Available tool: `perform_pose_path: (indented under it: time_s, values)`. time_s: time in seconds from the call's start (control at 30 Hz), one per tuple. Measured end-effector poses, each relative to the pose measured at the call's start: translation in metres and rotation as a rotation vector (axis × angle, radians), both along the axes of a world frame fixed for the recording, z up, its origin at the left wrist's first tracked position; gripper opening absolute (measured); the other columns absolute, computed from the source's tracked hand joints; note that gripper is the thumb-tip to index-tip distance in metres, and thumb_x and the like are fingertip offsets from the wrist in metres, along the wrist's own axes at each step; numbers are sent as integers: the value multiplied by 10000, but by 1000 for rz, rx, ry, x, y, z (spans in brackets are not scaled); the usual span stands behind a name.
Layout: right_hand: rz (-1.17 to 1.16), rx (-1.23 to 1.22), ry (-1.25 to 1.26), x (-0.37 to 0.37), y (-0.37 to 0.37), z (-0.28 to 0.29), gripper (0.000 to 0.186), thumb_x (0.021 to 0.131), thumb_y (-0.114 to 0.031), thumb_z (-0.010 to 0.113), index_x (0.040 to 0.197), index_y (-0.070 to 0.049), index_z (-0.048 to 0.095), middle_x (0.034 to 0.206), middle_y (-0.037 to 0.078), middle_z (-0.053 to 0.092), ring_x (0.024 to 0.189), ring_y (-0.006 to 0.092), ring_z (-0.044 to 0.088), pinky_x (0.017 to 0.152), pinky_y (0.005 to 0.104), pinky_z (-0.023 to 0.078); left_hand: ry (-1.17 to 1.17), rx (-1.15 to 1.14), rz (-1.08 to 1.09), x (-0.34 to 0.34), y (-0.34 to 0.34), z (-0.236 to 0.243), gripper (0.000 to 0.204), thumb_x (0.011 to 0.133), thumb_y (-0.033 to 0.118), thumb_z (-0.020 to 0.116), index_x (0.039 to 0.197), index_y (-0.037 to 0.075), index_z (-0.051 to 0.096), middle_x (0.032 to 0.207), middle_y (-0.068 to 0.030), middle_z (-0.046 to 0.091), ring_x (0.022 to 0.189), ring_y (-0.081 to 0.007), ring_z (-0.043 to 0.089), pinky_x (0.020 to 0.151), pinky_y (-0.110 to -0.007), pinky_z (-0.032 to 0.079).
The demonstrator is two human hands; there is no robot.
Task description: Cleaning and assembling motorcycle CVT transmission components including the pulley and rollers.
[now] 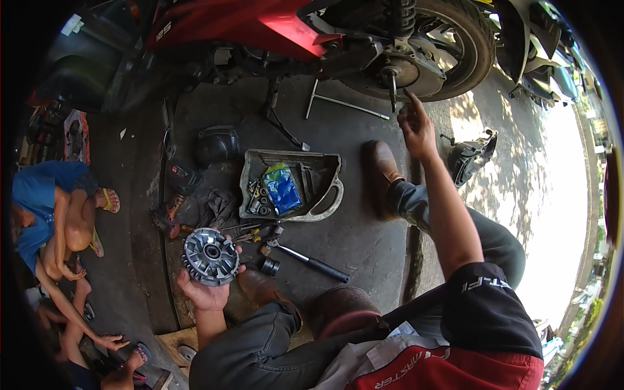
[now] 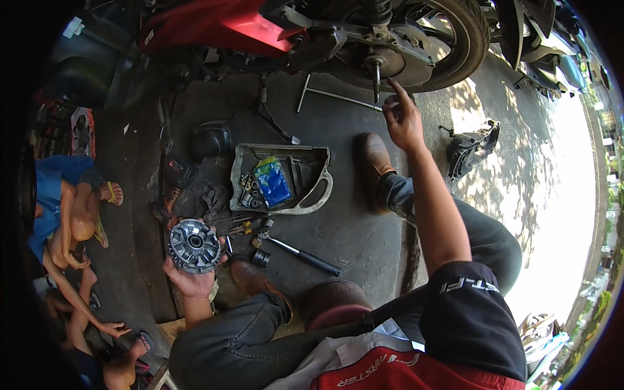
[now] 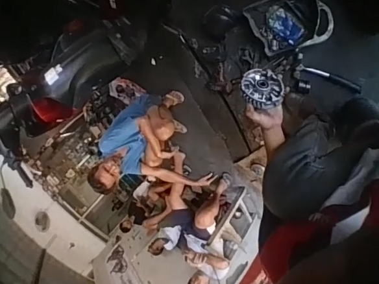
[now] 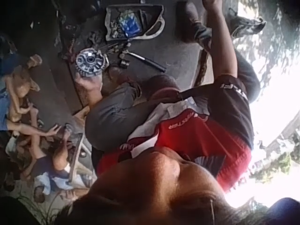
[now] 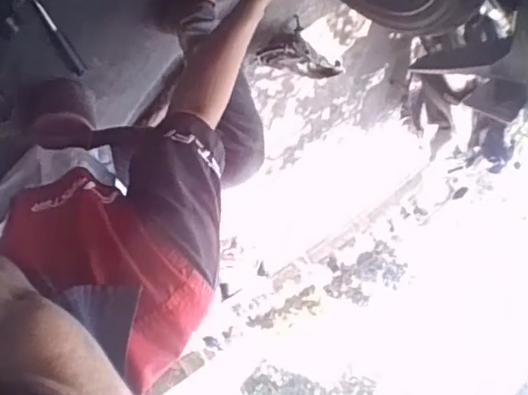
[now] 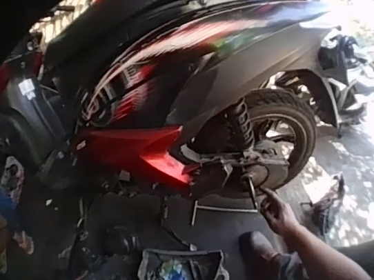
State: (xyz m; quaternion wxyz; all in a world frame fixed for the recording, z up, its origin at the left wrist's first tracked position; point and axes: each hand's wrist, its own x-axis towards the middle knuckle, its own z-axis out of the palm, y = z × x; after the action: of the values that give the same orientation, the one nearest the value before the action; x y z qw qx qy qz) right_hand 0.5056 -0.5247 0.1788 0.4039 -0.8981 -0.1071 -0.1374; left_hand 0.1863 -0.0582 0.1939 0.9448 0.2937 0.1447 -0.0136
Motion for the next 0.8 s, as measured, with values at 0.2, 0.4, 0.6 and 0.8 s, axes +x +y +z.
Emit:
perform_pose_path:
  time_s: [0.2, 0.4, 0.6, 0.8]
  values:
    - [228, -162, 224, 35, -6, 12, 838, 892, -58, 722, 1632, -205, 356, 1001, 158, 679, 785, 280, 694, 782, 387, 565, -30, 83, 1, 8, -10, 9, 1003, 902, 641, 634, 1616, 34, 277, 1498, -281, 473, 1314, -508, 544, 911, -616, 619]
    - [260, -308, 161, 27, -37, -22, 975, 875, -140, 753, 1673, -340, 229, 1087, 159, 681, 856, 332, 725, 804, 454, 585, 16, 57, -6, 13, -12, 5, 1000, 910, 648, 621, 1619, 34, 274, 1512, -287, 463, 1328, -514, 533, 940, -635, 598]
    - [-26, -742, -83, 48, -10, 2, 953, 873, -88, 644, 1671, -370, 205, 1036, 145, 640, 869, 346, 711, 780, 461, 582, 41, -3, -18, 12, -14, -2, 1009, 916, 652, 621, 1622, 26, 263, 1538, -294, 438, 1342, -531, 518, 949, -646, 590]
    - [172, -940, -16, 19, -39, -26, 958, 880, -136, 660, 1667, -399, 180, 1188, 212, 563, 950, 415, 685, 816, 540, 568, -18, -12, 39, 8, -8, 2, 971, 929, 641, 618, 1627, 64, 267, 1532, -315, 431, 1325, -554, 521, 937, -653, 594]
